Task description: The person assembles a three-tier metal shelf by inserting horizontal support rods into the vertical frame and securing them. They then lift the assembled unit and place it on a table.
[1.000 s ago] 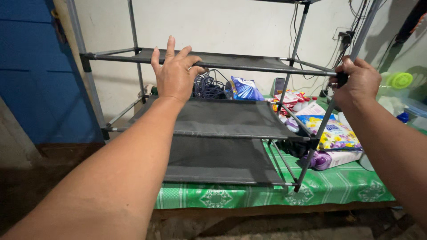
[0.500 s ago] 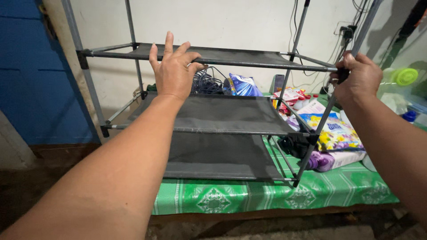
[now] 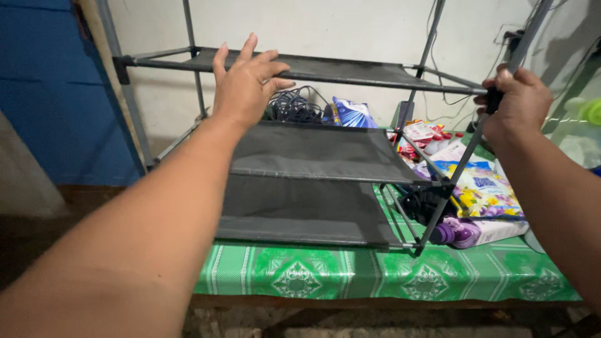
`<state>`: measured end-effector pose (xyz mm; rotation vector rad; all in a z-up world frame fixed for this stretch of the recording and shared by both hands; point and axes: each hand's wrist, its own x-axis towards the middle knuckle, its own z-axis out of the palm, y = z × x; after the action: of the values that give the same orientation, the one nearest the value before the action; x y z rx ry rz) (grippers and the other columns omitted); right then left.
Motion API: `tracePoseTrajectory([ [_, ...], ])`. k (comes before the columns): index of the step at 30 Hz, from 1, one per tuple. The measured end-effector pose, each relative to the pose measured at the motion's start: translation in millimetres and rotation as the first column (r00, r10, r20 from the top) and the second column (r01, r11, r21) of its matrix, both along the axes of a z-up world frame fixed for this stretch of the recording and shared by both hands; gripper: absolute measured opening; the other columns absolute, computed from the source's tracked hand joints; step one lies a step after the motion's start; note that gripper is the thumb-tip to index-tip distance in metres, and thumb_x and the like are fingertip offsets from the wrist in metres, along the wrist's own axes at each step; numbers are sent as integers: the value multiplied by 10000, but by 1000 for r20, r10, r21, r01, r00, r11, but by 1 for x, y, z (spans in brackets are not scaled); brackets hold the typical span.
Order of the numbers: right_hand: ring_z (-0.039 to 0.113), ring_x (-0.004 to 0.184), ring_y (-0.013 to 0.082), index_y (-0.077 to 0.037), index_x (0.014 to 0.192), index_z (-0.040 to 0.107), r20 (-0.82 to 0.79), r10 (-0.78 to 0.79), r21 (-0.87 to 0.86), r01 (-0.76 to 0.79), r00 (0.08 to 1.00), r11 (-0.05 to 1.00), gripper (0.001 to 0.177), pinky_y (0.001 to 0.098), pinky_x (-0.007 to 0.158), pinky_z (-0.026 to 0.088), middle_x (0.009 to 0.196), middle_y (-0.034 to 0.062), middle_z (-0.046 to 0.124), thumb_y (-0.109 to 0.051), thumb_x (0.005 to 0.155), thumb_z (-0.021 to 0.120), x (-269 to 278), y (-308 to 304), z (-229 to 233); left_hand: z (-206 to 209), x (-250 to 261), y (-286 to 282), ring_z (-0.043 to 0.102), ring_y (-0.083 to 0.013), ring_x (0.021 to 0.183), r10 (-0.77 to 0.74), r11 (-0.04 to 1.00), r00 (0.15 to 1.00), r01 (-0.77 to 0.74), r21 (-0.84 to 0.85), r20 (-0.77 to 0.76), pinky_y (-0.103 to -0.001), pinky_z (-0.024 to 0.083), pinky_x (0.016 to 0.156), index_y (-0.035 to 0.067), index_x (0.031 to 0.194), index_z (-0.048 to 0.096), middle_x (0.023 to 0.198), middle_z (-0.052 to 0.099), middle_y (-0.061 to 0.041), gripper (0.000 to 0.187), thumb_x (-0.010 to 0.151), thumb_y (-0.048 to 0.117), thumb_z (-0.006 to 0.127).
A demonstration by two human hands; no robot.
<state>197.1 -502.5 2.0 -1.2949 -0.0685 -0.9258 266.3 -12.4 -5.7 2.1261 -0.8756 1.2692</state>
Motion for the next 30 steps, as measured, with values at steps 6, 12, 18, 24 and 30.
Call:
tracePoseTrajectory([
  [6, 681, 709, 174, -134, 1194, 679, 16, -132, -76, 133, 991, 988, 128, 331, 559, 445, 927, 15, 708, -132, 1068, 651, 3, 4, -11, 5, 1, 18, 375, -298, 1477, -12, 996, 997, 18, 85, -79, -611, 68, 1170, 267, 1134, 797, 1370, 659, -53, 319, 939, 478, 659],
  [12, 672, 719, 143, -145, 1289, 637, -22, -111, -66, 110, 994, 992, 231, 317, 551, 438, 980, -6, 640, -143, 1063, 594, 5, -2, -26, 2, -1, 30, 401, -320, 1448, 92, 986, 992, -80, 146, -83, -630, 99, 1155, 218, 1148, 786, 1359, 660, -80, 437, 935, 570, 640],
  [18, 630, 992, 116, -95, 1461, 571, 35, -315, -299, 311, 948, 902, 425, 251, 801, 533, 1146, 35, 651, -17, 1053, 663, 10, -8, -25, -1, 0, 24, 416, -341, 1440, 114, 988, 988, -102, 117, -102, -637, 130, 1139, 191, 1075, 806, 1251, 722, -44, 481, 900, 608, 642],
  [24, 443, 1236, 315, -13, 1376, 495, 394, -580, -555, 688, 713, 468, 641, 421, 1063, 370, 1325, 154, 410, 56, 825, 815, -19, 19, -28, -3, -6, 19, 442, -343, 1425, 125, 990, 989, -119, 79, -75, -626, 147, 1136, 168, 1048, 805, 1170, 753, -17, 496, 889, 614, 655],
  [30, 464, 1402, 342, -35, 1278, 630, 484, -505, -646, 681, 715, 345, 462, 420, 1236, 416, 1441, 180, 382, 142, 872, 762, -29, 24, -36, -1, -9, 18, 430, -344, 1440, 127, 990, 982, -116, 83, -138, -640, 150, 1137, 184, 1047, 809, 1115, 764, -8, 433, 899, 568, 675],
])
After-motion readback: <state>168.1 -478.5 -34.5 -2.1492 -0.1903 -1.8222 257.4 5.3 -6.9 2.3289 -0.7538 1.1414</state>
